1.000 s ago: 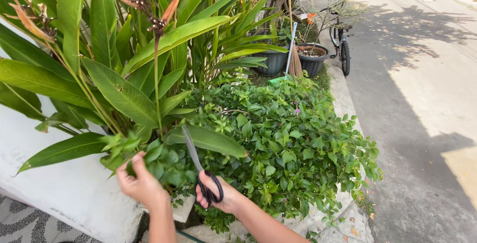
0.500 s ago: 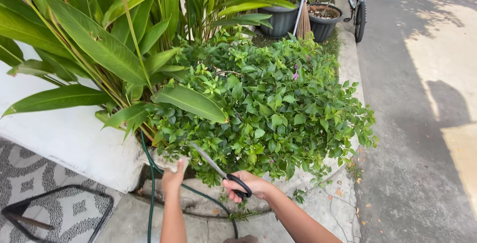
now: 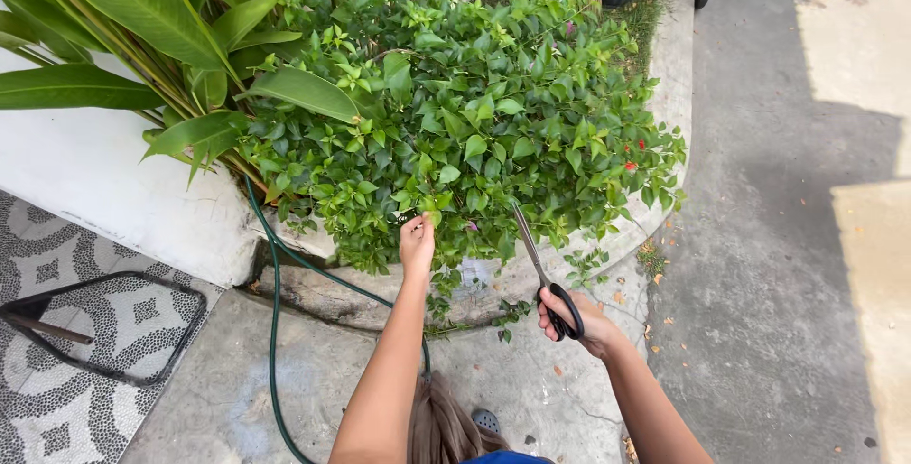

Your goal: The person prunes a bush by hand and with scissors, cutting off small branches and stems one at a time and placing them in a red bucket.

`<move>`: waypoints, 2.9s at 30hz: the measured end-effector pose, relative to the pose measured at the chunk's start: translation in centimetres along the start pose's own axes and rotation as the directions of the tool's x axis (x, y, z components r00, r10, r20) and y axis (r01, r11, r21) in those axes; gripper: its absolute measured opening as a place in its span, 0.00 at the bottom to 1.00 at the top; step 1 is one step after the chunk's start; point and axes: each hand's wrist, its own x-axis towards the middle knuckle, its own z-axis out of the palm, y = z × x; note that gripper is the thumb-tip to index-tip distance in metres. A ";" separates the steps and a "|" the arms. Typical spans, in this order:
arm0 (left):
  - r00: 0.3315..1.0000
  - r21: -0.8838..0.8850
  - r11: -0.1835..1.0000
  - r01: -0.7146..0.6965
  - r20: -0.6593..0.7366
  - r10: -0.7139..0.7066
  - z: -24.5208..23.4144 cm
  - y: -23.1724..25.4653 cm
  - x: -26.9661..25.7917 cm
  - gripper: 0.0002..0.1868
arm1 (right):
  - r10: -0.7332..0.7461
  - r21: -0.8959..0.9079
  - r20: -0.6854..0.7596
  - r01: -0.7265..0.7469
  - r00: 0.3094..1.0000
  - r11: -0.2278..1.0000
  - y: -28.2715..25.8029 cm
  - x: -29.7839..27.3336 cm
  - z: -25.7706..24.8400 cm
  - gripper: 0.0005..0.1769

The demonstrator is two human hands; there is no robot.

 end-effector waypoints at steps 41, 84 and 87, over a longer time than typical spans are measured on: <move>0.974 0.120 0.969 0.218 -0.096 -0.207 -9.4 4.4 -0.8 0.09 | 0.162 -0.385 0.211 -0.070 0.964 0.920 -5.1 10.6 11.3 0.44; 0.865 -0.580 0.687 0.437 0.063 -0.497 -7.8 -24.3 10.7 0.39 | 0.366 -0.665 0.076 -0.226 0.928 0.712 11.4 27.6 12.8 0.43; 0.844 -0.641 0.650 0.408 -0.005 -0.536 -6.6 -24.9 11.9 0.24 | 0.337 -0.680 0.135 -0.160 0.932 0.716 10.7 28.2 13.4 0.44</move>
